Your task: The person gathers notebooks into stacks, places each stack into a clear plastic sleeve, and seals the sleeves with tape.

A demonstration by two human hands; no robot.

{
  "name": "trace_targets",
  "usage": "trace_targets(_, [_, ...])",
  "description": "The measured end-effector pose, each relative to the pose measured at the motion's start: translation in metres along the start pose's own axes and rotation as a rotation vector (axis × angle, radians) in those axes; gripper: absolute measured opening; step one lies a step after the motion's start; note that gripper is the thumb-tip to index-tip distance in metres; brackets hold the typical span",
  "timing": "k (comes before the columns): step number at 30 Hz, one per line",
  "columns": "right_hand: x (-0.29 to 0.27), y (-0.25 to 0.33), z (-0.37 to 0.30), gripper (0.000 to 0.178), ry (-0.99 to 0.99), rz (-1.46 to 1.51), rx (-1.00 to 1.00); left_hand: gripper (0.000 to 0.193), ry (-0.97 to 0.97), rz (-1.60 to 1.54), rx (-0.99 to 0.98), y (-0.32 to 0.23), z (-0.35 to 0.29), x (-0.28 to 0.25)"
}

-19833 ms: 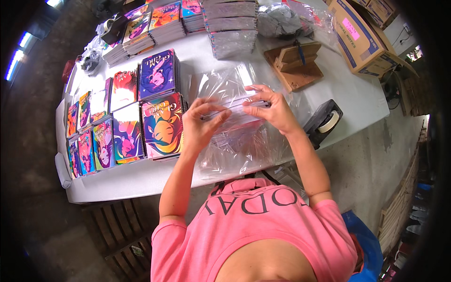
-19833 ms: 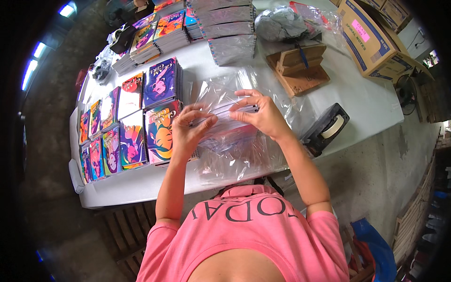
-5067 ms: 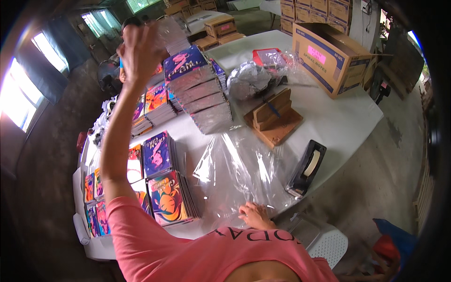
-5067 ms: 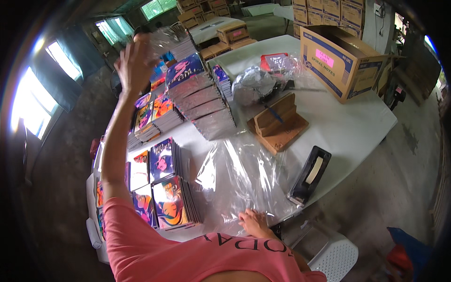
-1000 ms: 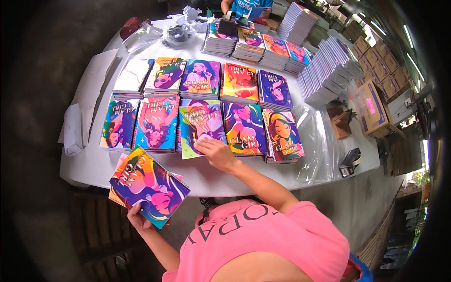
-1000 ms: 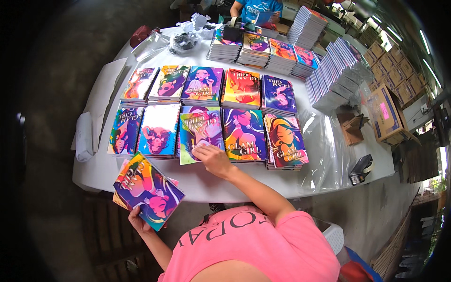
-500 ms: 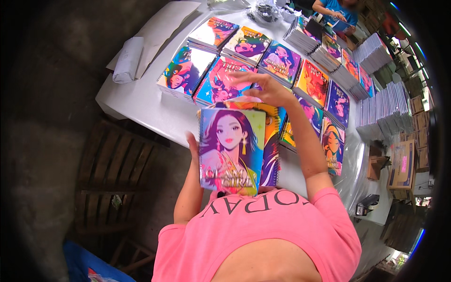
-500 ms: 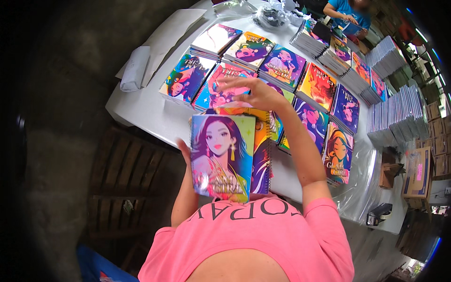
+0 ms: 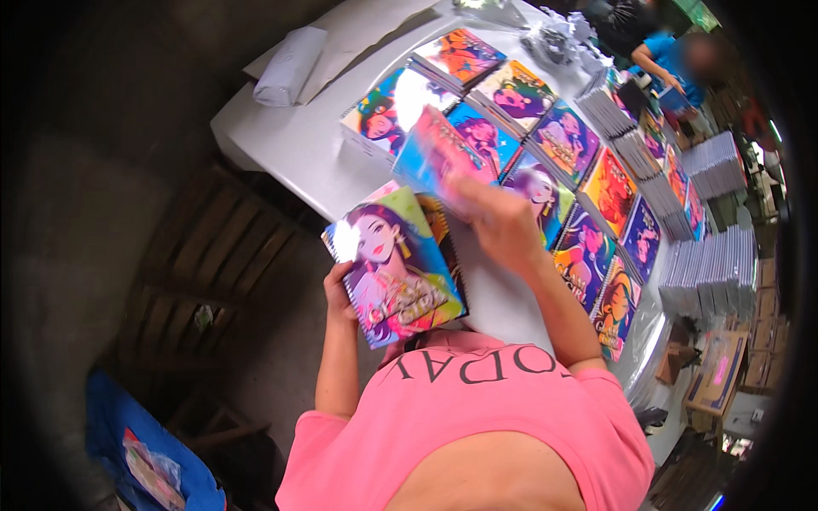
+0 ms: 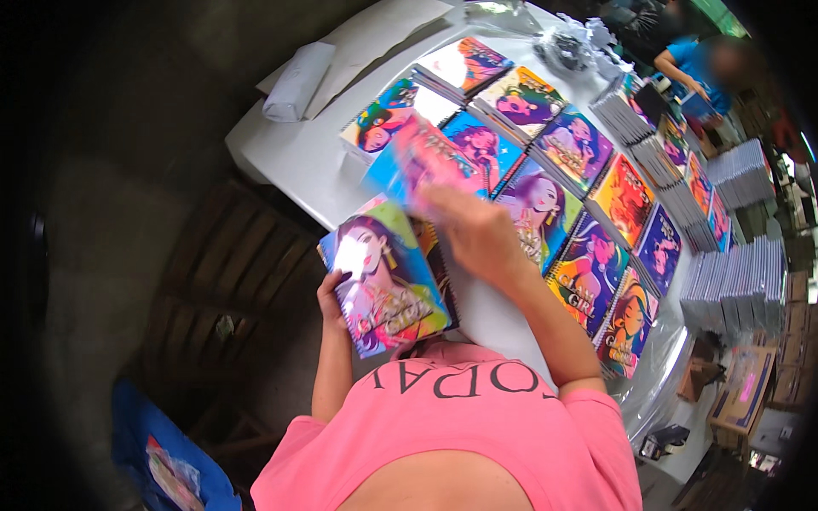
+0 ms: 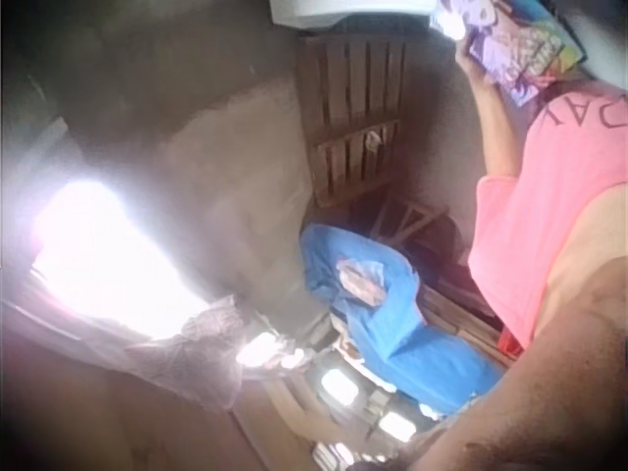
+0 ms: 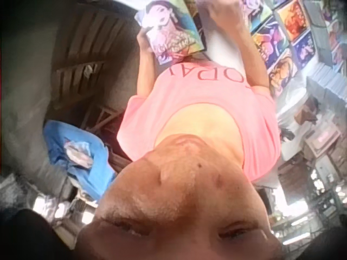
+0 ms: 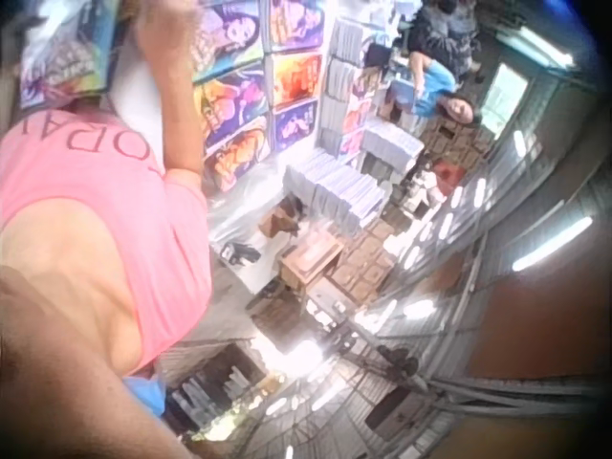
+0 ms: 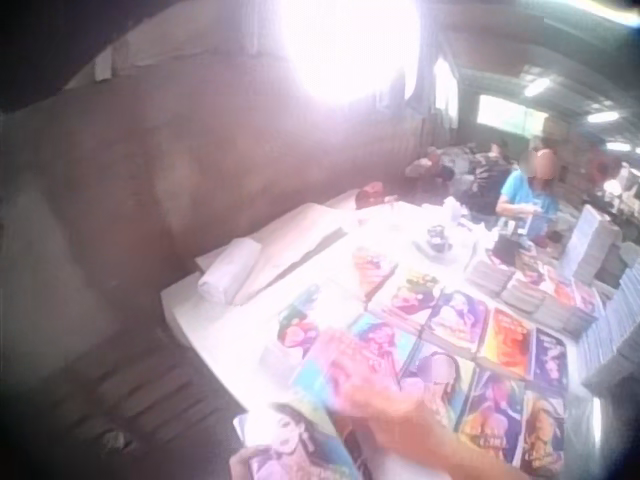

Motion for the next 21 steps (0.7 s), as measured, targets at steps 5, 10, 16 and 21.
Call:
trace_targets(5, [0.070, 0.066, -0.039, 0.045, 0.684, -0.086, -0.489, 0.059, 0.222, 0.011, 0.014, -0.002, 0.021, 0.010])
trace_targets(10, [0.080, -0.022, 0.110, 0.063, 0.135, 0.114, -0.051, 0.052, 0.029, -0.119, -0.062, 0.016, 0.002, -0.059])
trace_targets(16, [0.172, -0.125, 0.100, 0.047, 0.049, -0.699, 0.006, 0.066, -0.030, -0.079, 0.066, 0.000, -0.020, -0.050])
trace_targets(21, [0.072, -0.057, 0.108, 0.034, -0.091, 0.629, -0.075, 0.064, 0.016, -0.040, 0.149, -0.023, -0.011, -0.026])
Point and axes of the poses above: each hand's wrist, its own z-axis towards the middle knuckle, its own x-axis out of the palm, y = z × x, the point moved 4 cm from there along z, towards the middle knuckle, and after that the axes turned 8 degrees about -x, right-handed, at the moved point
